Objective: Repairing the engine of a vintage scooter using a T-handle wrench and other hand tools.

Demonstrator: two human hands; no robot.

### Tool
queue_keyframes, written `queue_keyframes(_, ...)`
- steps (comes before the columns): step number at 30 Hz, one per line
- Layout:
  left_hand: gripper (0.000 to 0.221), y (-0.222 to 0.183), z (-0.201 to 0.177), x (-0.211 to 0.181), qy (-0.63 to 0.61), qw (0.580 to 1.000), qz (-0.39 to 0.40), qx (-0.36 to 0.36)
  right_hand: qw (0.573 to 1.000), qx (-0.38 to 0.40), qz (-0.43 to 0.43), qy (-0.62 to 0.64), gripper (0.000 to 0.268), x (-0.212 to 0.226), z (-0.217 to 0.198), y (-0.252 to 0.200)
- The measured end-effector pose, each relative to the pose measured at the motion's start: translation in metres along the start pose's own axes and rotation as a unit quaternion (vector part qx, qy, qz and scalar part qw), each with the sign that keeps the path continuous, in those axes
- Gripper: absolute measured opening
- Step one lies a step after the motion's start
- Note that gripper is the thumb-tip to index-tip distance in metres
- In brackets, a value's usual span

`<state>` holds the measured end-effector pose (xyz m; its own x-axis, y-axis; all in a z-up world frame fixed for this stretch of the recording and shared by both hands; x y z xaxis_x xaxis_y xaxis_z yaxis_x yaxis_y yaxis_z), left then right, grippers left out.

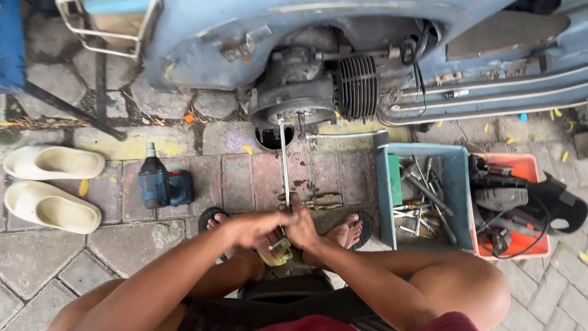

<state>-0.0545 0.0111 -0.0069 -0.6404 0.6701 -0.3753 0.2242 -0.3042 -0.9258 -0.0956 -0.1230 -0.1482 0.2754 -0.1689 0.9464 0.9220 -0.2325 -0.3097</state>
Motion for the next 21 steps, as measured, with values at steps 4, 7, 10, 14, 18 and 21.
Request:
queue_keyframes(4, 0.057, -0.002, 0.023, 0.018, -0.21, 0.973, -0.003, 0.099, 0.994, 0.053, 0.049, -0.082, 0.042, 0.118, 0.01, -0.024)
queue_keyframes(7, 0.045, -0.017, 0.021, 0.014, -0.18, 0.983, -0.012, 0.039, 0.925, 0.205, -0.032, -0.318, 0.051, 0.127, -0.007, -0.035)
queue_keyframes(10, 0.043, -0.057, 0.019, -0.016, 0.029, 0.999, 0.019, 0.007, 0.846, 0.319, -0.099, -0.415, 0.047, 0.081, -0.008, -0.026)
queue_keyframes(14, 0.048, -0.073, 0.012, -0.027, 0.224, 0.969, 0.103, -0.026, 0.828, 0.315, 0.009, -0.464, 0.047, 0.143, 0.011, -0.055)
queue_keyframes(18, 0.053, -0.057, 0.002, -0.018, 0.318, 0.929, 0.182, -0.047, 0.819, 0.245, 0.177, -0.489, 0.054, 0.191, 0.026, -0.077)
queue_keyframes(21, 0.067, -0.013, 0.008, 0.004, 0.42, 0.871, 0.25, -0.054, 0.692, 0.309, 0.032, -0.651, 0.055, 0.149, 0.028, -0.06)
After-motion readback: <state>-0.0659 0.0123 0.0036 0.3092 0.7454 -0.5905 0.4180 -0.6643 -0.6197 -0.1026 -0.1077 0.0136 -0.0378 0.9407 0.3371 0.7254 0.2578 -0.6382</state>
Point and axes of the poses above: each hand's wrist, its own y-axis towards the middle knuckle, its own z-axis out of the palm, x = y × z, the point moved 5 cm from there along y, towards the middle knuckle, and after that the axes turned 9 degrees about -x, right-handed, at the moved point
